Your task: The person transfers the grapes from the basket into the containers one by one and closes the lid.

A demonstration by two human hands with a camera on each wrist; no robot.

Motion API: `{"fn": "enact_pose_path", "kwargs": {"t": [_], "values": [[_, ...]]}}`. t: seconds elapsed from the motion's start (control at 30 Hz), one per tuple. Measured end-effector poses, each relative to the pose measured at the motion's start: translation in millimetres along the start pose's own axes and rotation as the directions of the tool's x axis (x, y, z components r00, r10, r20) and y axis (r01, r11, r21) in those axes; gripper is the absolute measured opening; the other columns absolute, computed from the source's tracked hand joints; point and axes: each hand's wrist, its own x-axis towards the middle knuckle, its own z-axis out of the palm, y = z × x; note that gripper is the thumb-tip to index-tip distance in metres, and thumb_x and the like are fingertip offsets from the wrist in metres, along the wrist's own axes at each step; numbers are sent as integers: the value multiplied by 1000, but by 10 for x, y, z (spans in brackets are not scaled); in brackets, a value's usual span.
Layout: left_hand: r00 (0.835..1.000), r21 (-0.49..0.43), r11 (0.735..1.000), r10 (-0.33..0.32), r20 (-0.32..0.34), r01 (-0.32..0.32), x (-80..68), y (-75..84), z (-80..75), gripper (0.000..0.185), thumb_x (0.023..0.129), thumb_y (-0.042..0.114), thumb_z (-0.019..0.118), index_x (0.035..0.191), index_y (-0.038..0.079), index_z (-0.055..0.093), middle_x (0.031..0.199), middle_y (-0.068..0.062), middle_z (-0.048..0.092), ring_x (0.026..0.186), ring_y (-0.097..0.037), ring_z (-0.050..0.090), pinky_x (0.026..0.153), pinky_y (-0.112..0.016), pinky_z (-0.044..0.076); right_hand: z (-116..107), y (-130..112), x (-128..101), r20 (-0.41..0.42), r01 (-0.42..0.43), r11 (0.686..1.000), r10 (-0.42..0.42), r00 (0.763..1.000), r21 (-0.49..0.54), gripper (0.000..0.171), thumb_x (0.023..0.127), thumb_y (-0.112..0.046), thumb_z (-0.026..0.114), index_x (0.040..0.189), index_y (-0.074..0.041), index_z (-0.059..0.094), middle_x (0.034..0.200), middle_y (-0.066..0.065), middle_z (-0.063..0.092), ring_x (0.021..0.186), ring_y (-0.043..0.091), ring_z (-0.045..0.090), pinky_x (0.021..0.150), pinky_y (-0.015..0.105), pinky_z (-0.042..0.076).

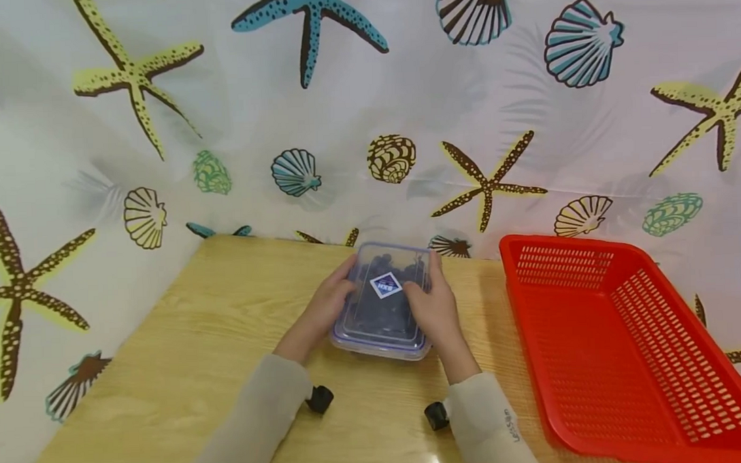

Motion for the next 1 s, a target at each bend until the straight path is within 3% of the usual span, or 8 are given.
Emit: {"fn": "enact_pose_path", "kwargs": {"t": [0.1, 0.3, 0.43, 0.63, 0.7, 0.8, 0.9, 1.0], "values": [[999, 84, 996, 31, 8, -31, 18, 34, 27, 66, 97, 7, 37, 161, 3, 21, 166, -16, 18, 152, -30, 12, 121, -43, 10, 41, 48, 32, -50, -16, 997, 20, 999, 71, 79, 98, -7, 54, 163, -9, 10, 168, 9, 10, 153, 24, 10, 120, 40, 15], [999, 197, 980, 40, 1, -39, 52, 16, 66, 62, 101, 10, 36, 161, 2, 21, 166, -16, 17, 152, -29, 12, 121, -42, 12, -20, 138, 63, -95, -42, 979, 62, 993, 201, 76, 94, 3, 53, 163, -12, 23, 166, 10, 22, 147, 34, 31, 112, 50, 34], [998, 220, 973, 67, -6, -64, 108, -16, 59, 63, 100, 9, 37, 160, -1, 21, 166, -19, 18, 152, -30, 13, 121, -42, 12, -67, 189, 125, -94, -14, 975, 36, 995, 223, 70, 95, 4, 55, 159, -6, 30, 164, 14, 25, 142, 38, 38, 110, 52, 37], [996, 235, 969, 86, -29, -77, 186, -19, 31, 64, 99, 8, 39, 160, 0, 23, 166, -17, 18, 152, -29, 14, 121, -40, 12, -114, 200, 210, -46, -26, 985, 34, 998, 168, 70, 96, 2, 58, 159, -4, 29, 155, 24, 38, 136, 41, 42, 110, 53, 36], [996, 230, 970, 89, -32, -79, 197, -14, 32, 63, 99, 8, 39, 160, 1, 24, 166, -16, 18, 152, -28, 14, 121, -39, 11, -144, 204, 250, -45, -38, 986, 46, 998, 164, 68, 97, 1, 57, 159, -4, 29, 152, 24, 41, 130, 41, 48, 105, 51, 43], [995, 219, 971, 100, -29, -91, 203, -17, 43, 63, 99, 8, 39, 160, 3, 25, 166, -15, 18, 152, -28, 14, 121, -39, 12, -207, 223, 325, -60, -64, 980, 76, 995, 191, 61, 101, -5, 53, 158, -3, 31, 142, 26, 49, 111, 37, 58, 88, 38, 54], [993, 216, 971, 114, -24, -106, 197, -28, 61, 63, 99, 8, 39, 160, 4, 25, 166, -16, 18, 152, -29, 14, 121, -40, 12, -275, 236, 429, -59, -121, 964, 138, 989, 236, 56, 105, -15, 50, 157, -3, 32, 135, 24, 53, 94, 29, 61, 69, 25, 53], [992, 220, 968, 127, -25, -118, 179, -25, 87, 62, 100, 9, 39, 161, 5, 26, 166, -14, 18, 152, -28, 14, 121, -41, 12, -336, 263, 559, -12, -169, 950, 179, 984, 263, 57, 107, -26, 50, 156, -2, 33, 137, 23, 52, 90, 20, 60, 66, 23, 51]]}}
